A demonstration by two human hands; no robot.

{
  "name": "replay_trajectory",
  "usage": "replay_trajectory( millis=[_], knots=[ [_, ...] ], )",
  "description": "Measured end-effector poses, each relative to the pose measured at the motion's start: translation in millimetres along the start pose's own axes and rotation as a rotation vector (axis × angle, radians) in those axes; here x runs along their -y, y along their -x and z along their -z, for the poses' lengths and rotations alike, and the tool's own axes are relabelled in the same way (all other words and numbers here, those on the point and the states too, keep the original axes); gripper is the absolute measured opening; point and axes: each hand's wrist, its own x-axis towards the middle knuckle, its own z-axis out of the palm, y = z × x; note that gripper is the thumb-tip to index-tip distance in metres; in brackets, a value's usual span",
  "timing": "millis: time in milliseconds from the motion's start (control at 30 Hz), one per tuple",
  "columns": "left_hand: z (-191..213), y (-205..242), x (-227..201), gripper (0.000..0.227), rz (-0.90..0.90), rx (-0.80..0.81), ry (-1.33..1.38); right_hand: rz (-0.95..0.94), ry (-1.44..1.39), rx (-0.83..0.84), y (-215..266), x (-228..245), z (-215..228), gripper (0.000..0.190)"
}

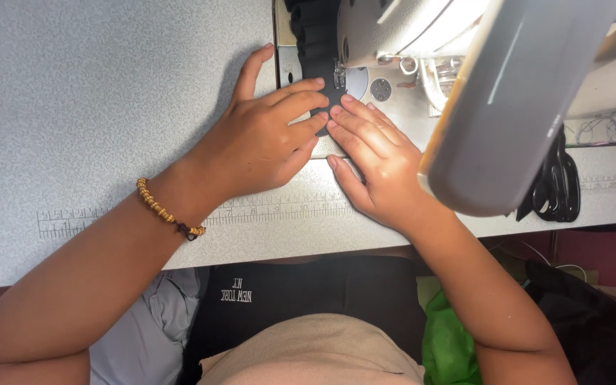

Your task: The person is using an industrial sewing machine to sew together or hem black fabric strips.

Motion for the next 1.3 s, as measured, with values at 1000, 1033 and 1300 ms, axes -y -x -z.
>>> replay_trajectory(
  millis=[1000,1033,1300],
  knots=[
    [10,-10,16,0.034,-0.044,0.209,-0.057,-0.266,-0.031,0.148,7,3,20,0.046],
    [8,-10,15,0.033,-0.031,0.196,-0.073,-0.389,-0.185,0.066,14,4,24,0.045],
    [1,-17,6,0.034,-0.029,0.109,-0.182,-0.263,0.155,-0.373,61,-24,107,0.028]
  ],
)
